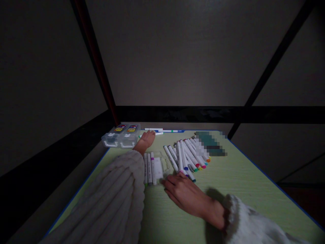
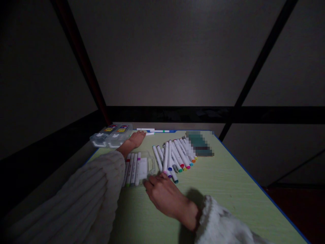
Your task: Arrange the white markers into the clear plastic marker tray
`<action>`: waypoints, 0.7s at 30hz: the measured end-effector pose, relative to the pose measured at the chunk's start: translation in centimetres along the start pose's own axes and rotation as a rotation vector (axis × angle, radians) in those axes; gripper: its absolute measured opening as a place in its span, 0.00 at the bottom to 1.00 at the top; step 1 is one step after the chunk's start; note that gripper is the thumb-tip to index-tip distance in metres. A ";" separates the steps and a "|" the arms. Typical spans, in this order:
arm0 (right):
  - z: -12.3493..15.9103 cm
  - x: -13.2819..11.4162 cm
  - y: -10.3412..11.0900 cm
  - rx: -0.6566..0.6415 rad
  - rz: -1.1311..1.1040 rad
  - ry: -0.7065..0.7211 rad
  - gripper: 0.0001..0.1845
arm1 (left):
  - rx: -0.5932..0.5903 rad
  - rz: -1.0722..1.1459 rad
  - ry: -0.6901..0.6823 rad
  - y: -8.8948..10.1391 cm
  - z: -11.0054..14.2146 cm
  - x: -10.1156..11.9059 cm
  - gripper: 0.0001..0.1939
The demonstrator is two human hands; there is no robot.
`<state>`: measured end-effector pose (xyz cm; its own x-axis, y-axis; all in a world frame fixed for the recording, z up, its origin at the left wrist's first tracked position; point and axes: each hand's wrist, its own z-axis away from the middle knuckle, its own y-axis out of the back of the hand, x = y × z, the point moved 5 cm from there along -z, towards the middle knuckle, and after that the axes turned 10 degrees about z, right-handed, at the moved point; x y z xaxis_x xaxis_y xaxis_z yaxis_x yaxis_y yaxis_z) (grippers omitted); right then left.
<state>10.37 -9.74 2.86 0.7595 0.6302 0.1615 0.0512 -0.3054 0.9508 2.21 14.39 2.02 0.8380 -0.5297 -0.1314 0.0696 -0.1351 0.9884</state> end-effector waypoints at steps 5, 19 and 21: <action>0.0 0.0 0.0 -0.024 -0.005 -0.019 0.06 | 0.005 0.001 -0.008 0.2 0.3 0.2 0.18; 0.1 0.1 0.3 0.000 -0.023 -0.016 0.09 | -0.037 0.039 0.015 0.6 0.9 0.2 0.18; 0.1 0.1 0.3 -0.013 -0.029 -0.023 0.09 | -0.045 0.050 0.015 0.6 1.1 0.2 0.17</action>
<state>10.52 -9.89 3.16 0.7725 0.6220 0.1279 0.0652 -0.2781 0.9583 1.83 13.30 2.53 0.8490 -0.5222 -0.0808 0.0511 -0.0710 0.9962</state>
